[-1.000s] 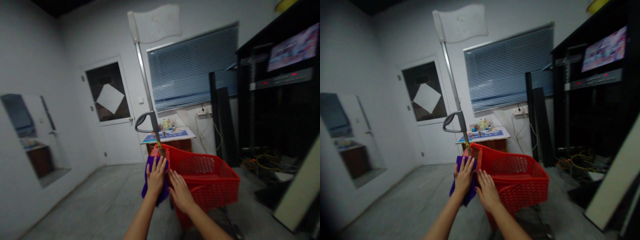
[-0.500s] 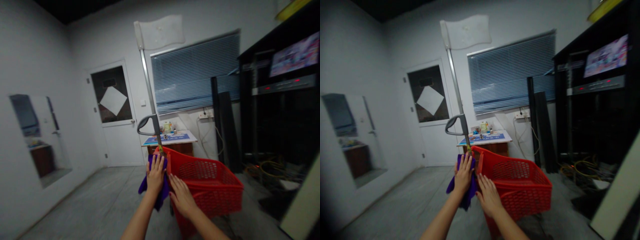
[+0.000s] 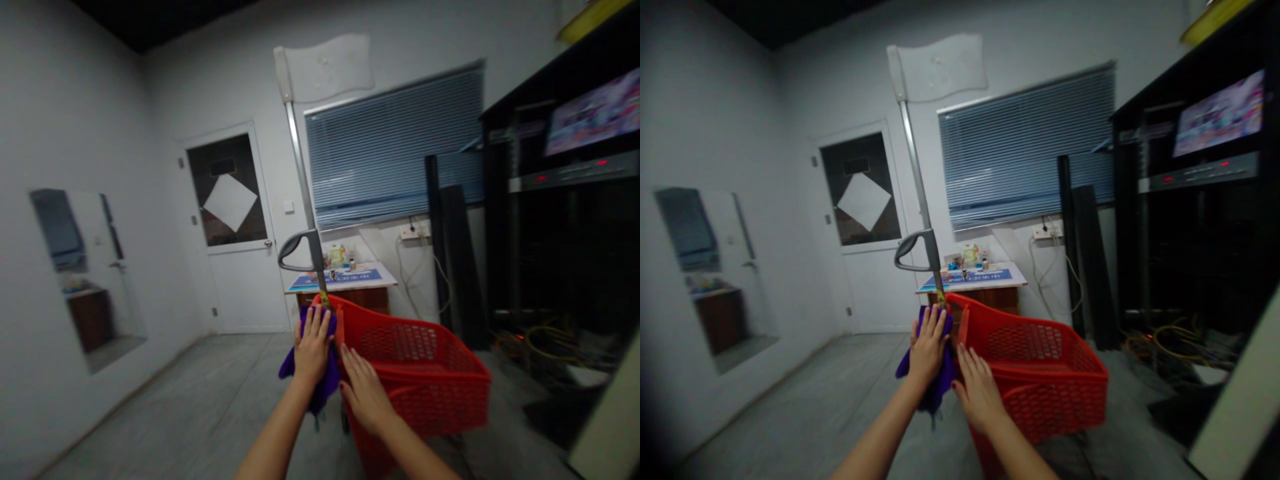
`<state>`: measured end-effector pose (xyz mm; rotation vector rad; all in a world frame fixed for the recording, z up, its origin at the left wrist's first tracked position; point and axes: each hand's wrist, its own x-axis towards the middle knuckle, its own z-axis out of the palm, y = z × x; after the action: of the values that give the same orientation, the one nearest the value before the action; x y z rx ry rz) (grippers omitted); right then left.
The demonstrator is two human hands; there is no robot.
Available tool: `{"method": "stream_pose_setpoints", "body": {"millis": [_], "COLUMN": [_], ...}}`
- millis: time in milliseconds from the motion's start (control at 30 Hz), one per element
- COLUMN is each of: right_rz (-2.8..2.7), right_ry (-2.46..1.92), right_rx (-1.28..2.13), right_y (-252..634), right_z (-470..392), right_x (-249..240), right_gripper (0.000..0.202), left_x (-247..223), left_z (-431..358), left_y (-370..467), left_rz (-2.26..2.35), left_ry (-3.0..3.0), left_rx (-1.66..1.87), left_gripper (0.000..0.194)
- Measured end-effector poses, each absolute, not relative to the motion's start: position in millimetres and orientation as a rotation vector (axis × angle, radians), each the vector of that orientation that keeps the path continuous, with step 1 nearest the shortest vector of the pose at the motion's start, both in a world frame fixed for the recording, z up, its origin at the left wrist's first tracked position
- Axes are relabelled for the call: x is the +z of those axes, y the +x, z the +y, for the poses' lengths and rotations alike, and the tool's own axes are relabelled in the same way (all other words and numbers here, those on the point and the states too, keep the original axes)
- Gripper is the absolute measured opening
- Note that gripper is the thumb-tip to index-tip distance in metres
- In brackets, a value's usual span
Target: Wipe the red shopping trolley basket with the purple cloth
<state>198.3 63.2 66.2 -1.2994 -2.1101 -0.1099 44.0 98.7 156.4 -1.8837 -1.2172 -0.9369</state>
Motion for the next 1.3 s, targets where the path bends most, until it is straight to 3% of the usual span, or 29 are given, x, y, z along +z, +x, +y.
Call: {"method": "stream_pose_setpoints", "body": {"millis": [333, 533, 867, 1300], "right_rz": [-2.120, -2.187, -2.434, -2.645], "right_ry": [-1.194, -1.214, -0.907, -0.578], "right_rx": [-0.232, -0.286, -0.353, -0.459], "right_y": [188.3, 190.3, 223.7, 233.1], "right_z": [65.9, 64.4, 81.5, 97.1], "right_x": [85.5, 91.4, 125.9, 165.9], "right_gripper": [0.074, 0.069, 0.076, 0.070], "left_x": [174.0, 192.2, 197.9, 221.0], "left_z": [104.5, 110.7, 122.7, 129.9], "left_y": [42.3, 34.3, 12.0, 11.9], "left_rz": [-1.202, -1.143, -0.916, -0.841], "left_ry": [-1.864, -1.890, -1.960, -1.979], "left_rx": [-0.932, -0.899, -0.705, -0.612], "left_gripper": [0.056, 0.058, 0.058, 0.059]}}
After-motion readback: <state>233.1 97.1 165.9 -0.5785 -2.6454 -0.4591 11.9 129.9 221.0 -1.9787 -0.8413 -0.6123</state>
